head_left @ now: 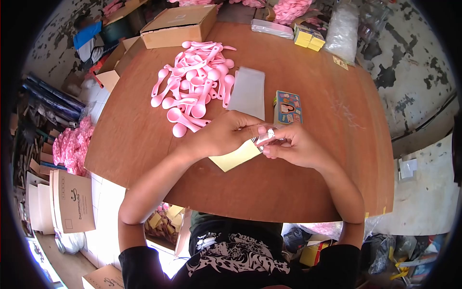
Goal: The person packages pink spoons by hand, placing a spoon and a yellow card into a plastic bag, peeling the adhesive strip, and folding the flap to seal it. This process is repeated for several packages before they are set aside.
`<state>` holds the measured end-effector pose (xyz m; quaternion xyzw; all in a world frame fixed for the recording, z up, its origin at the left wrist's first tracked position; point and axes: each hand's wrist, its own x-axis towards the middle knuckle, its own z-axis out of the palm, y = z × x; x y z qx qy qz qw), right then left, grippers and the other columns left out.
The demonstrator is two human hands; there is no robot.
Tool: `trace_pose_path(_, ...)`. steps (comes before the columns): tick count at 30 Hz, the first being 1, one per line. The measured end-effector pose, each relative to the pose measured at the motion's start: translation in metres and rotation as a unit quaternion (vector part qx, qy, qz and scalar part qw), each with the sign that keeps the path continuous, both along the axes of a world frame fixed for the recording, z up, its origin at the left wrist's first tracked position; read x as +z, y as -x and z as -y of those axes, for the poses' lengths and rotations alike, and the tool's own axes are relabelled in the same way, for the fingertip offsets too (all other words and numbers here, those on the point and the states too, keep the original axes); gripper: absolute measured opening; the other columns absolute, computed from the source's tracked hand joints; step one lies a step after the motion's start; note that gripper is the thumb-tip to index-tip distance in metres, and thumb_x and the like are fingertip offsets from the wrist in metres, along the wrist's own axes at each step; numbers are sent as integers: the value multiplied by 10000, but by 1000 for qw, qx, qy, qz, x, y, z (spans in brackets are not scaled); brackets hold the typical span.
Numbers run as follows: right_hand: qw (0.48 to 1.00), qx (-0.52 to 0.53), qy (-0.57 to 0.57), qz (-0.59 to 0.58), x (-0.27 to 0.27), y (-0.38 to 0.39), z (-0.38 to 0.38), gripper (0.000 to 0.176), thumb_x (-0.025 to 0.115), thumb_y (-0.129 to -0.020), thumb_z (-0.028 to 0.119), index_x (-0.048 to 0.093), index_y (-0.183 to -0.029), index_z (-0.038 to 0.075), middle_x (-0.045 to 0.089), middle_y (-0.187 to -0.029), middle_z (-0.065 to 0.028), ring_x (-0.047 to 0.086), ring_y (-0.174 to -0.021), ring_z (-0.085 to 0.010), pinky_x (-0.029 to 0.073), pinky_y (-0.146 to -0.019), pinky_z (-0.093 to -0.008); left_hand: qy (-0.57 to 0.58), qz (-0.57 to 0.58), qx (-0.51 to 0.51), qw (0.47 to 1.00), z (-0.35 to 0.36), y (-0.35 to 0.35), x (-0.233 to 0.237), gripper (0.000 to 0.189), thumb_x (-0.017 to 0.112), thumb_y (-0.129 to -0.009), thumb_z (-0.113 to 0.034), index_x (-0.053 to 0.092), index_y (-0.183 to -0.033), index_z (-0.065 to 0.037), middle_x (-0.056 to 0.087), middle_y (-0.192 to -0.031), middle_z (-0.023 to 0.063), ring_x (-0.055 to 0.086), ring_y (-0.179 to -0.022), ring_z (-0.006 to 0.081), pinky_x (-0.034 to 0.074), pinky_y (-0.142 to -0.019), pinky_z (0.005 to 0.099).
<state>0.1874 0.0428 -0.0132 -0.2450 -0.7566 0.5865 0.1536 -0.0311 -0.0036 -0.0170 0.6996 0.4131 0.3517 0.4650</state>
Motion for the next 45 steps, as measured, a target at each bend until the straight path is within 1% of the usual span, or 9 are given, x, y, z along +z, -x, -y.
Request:
trace_pose_path(6,995,55,-72,45,-8,-2,1,251,581,-920,14,670,-1155,17,658,-931,-83,651,-757,-110,506,-625,-257,20,-55,-53,997,1,3,-12,348,581,-987,-253,614,-1221,3,701,-975,59,612,-949,89,503,-828,287)
trace_pose_path(9,994,67,-63,53,-4,-1,4,271,561,-936,32,647,-1194,24,655,-929,-93,667,-697,-128,498,-579,-251,-112,-54,-44,991,17,4,-13,652,754,-850,-239,436,-1372,-13,627,-1155,115,655,-1017,226,516,-888,362)
trace_pose_path(14,997,-80,-13,20,29,7,-10,292,578,-944,74,595,-1230,17,638,-870,-57,672,-607,-127,541,-560,-234,52,-31,-60,996,33,12,-7,515,744,-808,-130,524,-1257,-10,669,-1083,151,657,-991,248,503,-885,368)
trace_pose_path(17,984,-134,-116,26,22,37,-38,368,607,-922,75,562,-1284,32,665,-942,-80,692,-694,-171,574,-626,-287,81,-191,-187,960,29,16,9,455,762,-778,-132,570,-1167,6,689,-1003,159,672,-917,253,505,-836,369)
trace_pose_path(21,821,-64,-550,140,6,99,-51,479,602,-785,-25,574,-1254,66,658,-1051,-140,660,-921,-295,422,-956,-531,45,-96,-246,964,24,16,-16,458,765,-780,-135,571,-1172,2,688,-1024,166,673,-954,274,502,-848,383)
trace_pose_path(27,696,37,-705,130,-35,164,-82,378,635,-801,60,677,-1164,155,622,-1163,-74,508,-1203,-240,273,-1118,-495,65,-45,-265,961,23,17,-22,472,769,-787,-148,566,-1189,-9,688,-1015,124,668,-948,225,506,-841,365)
trace_pose_path(34,717,64,-694,-6,-14,132,-87,143,641,-822,72,723,-938,84,632,-1107,-66,564,-1080,-241,384,-991,-458,65,-15,-164,984,23,23,-28,505,776,-798,-140,544,-1224,1,654,-1071,104,653,-941,162,522,-826,330)
trace_pose_path(38,867,-79,-473,-134,18,78,-55,155,613,-889,48,670,-1033,47,621,-934,-82,605,-811,-224,473,-713,-314,86,-5,-68,994,24,23,-18,533,775,-798,-118,526,-1249,19,647,-1096,126,652,-964,172,525,-827,325)
trace_pose_path(45,950,-122,-283,-56,53,-19,-25,243,591,-913,1,633,-1152,2,630,-921,-42,594,-786,-106,480,-705,-246,62,-7,1,998,17,21,-31,552,759,-808,-125,511,-1272,42,648,-1131,152,633,-1037,235,491,-889,351)
